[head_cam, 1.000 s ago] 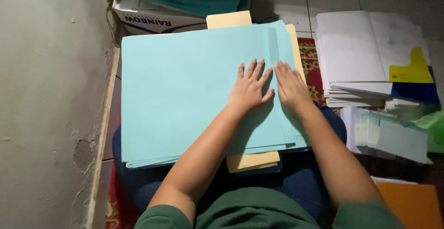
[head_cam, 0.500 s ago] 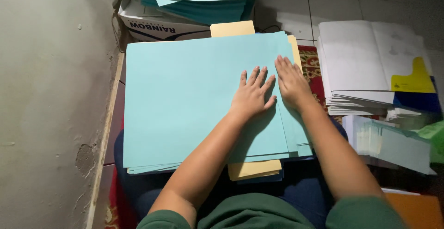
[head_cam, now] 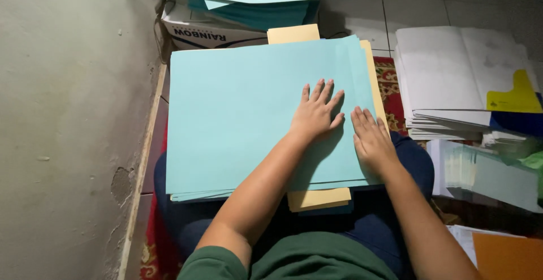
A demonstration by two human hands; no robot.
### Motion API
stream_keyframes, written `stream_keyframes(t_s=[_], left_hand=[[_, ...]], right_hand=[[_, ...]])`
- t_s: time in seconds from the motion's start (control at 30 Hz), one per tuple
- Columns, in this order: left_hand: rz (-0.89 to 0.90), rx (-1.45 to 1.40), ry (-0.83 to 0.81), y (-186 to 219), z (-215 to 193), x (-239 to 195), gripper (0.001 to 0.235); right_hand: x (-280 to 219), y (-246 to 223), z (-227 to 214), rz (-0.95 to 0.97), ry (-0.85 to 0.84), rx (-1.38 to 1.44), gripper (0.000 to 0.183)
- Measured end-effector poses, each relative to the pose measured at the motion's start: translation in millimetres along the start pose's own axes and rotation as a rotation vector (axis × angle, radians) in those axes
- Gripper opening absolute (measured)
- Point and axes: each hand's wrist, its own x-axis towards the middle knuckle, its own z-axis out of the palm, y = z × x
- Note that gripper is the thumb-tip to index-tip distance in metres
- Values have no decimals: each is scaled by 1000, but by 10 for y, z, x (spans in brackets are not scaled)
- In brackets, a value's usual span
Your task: Stacking and smoothing light blue paper folders into a neat pile
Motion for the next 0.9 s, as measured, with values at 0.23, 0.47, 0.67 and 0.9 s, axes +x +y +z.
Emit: stream_keyframes(t_s=[0.23, 0.47, 0.67, 0.9], left_hand=[[24, -24, 286, -46, 247, 76, 61], [-28, -44, 321, -96, 350, 148, 68], [-41, -54, 401, -114, 371, 173, 66], [122, -38, 479, -96, 284, 86, 62]], right_hand=[[1214, 343, 4, -13, -19, 20, 64], [1946, 444, 111, 13, 27, 1, 66], [1393, 236, 65, -12, 84, -34, 66], [124, -91, 119, -5, 168, -169, 69]])
